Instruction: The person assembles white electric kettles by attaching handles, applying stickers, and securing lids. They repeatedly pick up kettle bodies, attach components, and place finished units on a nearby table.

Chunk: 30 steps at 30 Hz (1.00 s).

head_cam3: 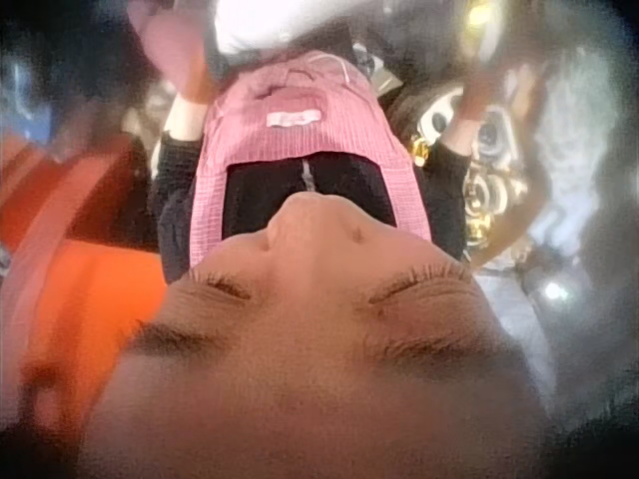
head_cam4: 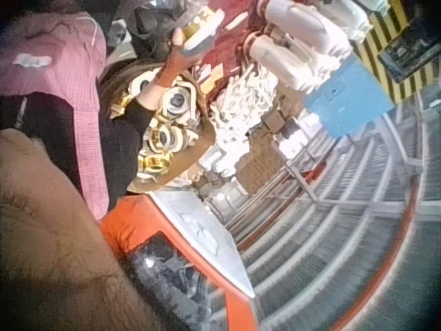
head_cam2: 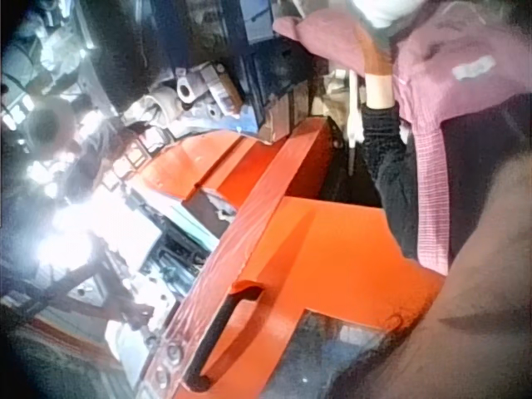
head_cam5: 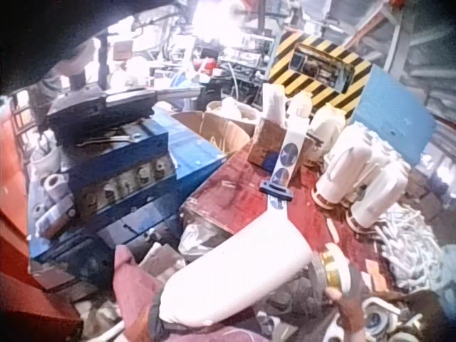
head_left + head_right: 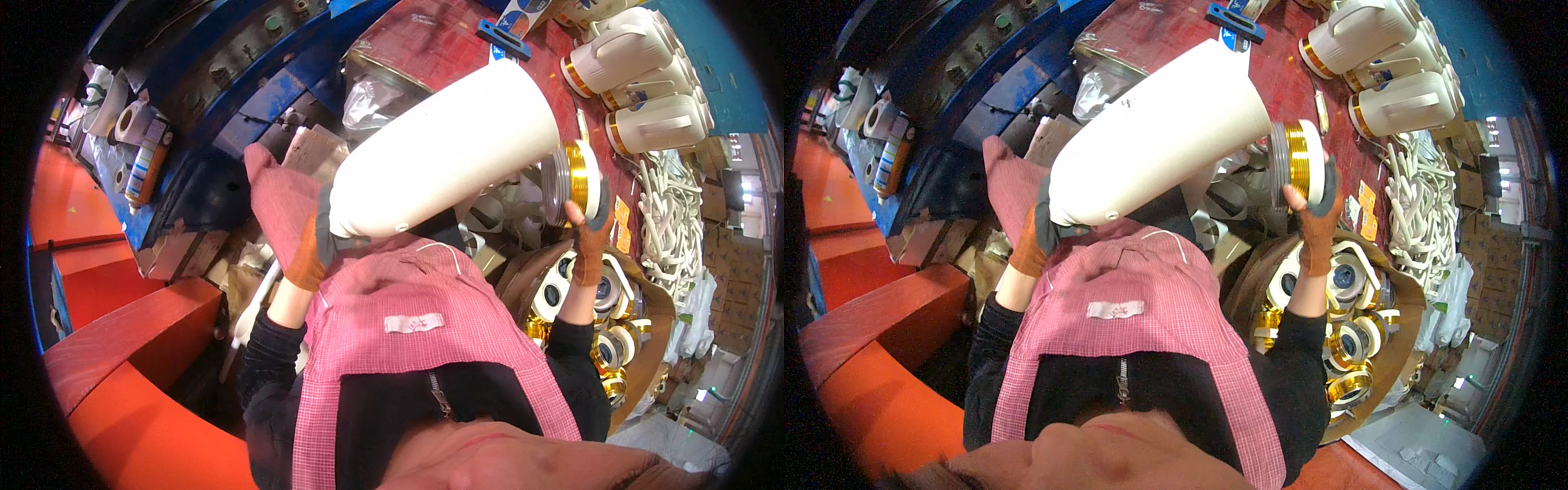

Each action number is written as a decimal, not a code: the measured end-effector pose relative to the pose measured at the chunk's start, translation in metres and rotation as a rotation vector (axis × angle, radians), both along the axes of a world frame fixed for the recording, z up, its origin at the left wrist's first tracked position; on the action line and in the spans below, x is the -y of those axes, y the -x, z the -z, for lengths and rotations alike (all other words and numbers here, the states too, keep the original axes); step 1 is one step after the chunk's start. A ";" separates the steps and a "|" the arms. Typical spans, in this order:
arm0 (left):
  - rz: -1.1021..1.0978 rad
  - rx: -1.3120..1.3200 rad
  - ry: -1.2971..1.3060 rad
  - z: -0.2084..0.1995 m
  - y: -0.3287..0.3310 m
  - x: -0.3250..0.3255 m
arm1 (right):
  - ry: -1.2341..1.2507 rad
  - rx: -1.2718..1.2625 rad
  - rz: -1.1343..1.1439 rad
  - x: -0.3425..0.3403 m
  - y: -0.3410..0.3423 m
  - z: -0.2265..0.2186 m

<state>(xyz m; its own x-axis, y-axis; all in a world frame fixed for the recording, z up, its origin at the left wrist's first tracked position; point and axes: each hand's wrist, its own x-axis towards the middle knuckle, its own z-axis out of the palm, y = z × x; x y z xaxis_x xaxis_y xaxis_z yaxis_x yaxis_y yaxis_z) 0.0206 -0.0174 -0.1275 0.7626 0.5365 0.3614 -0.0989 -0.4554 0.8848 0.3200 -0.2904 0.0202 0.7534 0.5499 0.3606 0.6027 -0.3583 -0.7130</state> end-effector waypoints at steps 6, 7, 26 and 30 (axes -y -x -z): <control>0.041 -0.065 0.542 0.028 0.028 -0.007 | -0.070 0.119 -0.115 -0.049 -0.010 -0.024; 0.029 -0.070 0.617 0.033 0.029 -0.005 | -0.046 0.148 -0.147 -0.053 -0.010 -0.021; 0.237 0.087 0.117 0.093 0.012 0.016 | -0.171 -0.059 -0.088 0.004 -0.006 0.001; 0.208 -0.200 0.308 0.103 0.027 0.029 | -0.128 -0.020 -0.045 0.011 -0.001 0.003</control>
<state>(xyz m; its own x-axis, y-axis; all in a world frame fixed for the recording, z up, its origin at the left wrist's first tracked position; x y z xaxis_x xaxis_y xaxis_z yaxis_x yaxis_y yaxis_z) -0.0068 -0.0463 -0.2308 0.9051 0.4231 0.0420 0.0266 -0.1550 0.9876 0.3209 -0.3017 0.0167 0.7367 0.5336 0.4154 0.6015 -0.2363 -0.7631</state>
